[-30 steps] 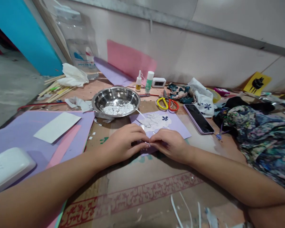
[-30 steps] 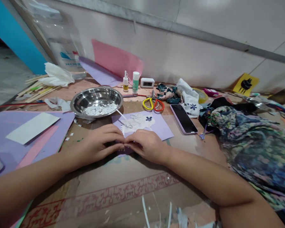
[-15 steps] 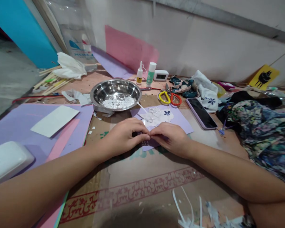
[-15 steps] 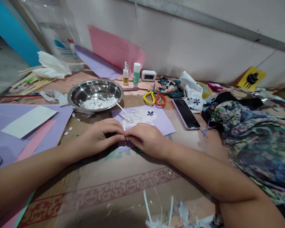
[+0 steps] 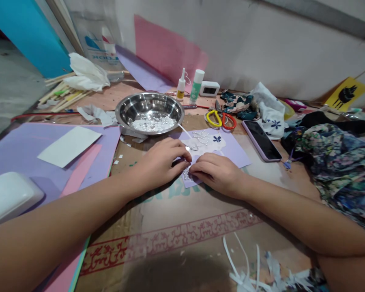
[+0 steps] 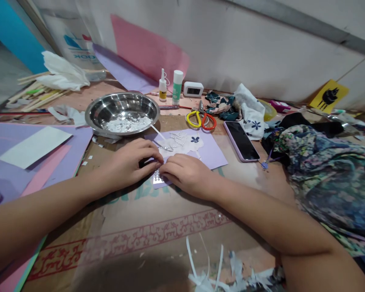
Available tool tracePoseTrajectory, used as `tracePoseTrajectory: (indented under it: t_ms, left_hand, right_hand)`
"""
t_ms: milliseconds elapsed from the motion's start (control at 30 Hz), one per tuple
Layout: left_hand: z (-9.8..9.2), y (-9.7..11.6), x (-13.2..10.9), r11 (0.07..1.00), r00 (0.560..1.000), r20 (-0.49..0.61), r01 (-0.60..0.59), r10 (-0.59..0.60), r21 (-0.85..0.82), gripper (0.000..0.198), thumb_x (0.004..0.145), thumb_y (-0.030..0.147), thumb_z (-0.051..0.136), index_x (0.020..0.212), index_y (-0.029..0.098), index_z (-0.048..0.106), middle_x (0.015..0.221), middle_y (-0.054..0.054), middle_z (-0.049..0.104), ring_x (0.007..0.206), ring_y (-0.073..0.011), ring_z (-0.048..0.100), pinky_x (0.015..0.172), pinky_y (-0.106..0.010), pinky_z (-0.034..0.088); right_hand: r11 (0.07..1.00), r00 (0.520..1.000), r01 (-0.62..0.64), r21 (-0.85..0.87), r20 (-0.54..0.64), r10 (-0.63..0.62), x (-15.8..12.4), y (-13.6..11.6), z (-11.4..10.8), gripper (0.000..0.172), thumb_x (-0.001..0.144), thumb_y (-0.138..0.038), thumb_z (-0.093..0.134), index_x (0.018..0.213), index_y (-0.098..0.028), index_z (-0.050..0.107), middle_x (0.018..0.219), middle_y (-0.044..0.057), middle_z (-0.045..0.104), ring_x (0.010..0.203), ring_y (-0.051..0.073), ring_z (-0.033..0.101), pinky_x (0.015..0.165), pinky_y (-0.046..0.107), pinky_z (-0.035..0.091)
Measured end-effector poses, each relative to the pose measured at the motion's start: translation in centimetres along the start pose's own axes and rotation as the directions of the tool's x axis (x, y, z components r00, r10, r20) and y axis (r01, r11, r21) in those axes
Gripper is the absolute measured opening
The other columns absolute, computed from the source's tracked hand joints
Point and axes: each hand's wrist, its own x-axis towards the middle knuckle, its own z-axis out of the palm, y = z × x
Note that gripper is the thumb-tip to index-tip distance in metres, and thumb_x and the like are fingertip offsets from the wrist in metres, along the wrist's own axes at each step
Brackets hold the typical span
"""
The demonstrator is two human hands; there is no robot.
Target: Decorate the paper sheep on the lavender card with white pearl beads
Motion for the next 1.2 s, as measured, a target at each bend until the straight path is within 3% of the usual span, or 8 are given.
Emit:
tracePoseTrajectory:
  t_ms: [367, 733, 1200]
  left_hand:
    - [0.02, 0.01, 0.11, 1.0, 1.0, 0.018, -0.01, 0.01, 0.023, 0.013, 0.091, 0.022, 0.057, 0.092, 0.019, 0.069, 0.095, -0.005, 0.068, 0.096, -0.0224, 0.058, 0.086, -0.037, 0.046]
    - [-0.01, 0.0, 0.14, 1.0, 1.0, 0.019, -0.026, 0.025, 0.007, 0.014, 0.092, 0.024, 0.057, 0.09, 0.018, 0.069, 0.092, -0.005, 0.068, 0.094, -0.0225, 0.058, 0.084, -0.038, 0.045]
    - [0.07, -0.1, 0.19, 1.0, 0.999, 0.03, -0.012, 0.012, 0.011, 0.016, 0.093, 0.026, 0.055, 0.092, 0.019, 0.07, 0.095, -0.006, 0.068, 0.096, -0.023, 0.058, 0.086, -0.038, 0.045]
  right_hand:
    - [0.993, 0.996, 0.073, -0.095, 0.053, -0.069, 0.03, -0.08, 0.03, 0.024, 0.101, -0.014, 0.043, 0.096, -0.015, 0.067, 0.082, 0.008, 0.066, 0.076, 0.019, 0.056, 0.069, 0.03, 0.045]
    - [0.987, 0.991, 0.126, -0.096, 0.06, -0.121, -0.31, 0.16, -0.25, 0.025, 0.1, -0.012, 0.043, 0.096, -0.012, 0.067, 0.083, 0.008, 0.068, 0.075, 0.018, 0.058, 0.069, 0.029, 0.048]
    - [0.991, 0.994, 0.097, -0.092, 0.062, -0.092, -0.44, 0.0, -0.31, 0.026, 0.102, -0.013, 0.041, 0.096, -0.013, 0.066, 0.084, 0.007, 0.068, 0.077, 0.018, 0.058, 0.069, 0.029, 0.05]
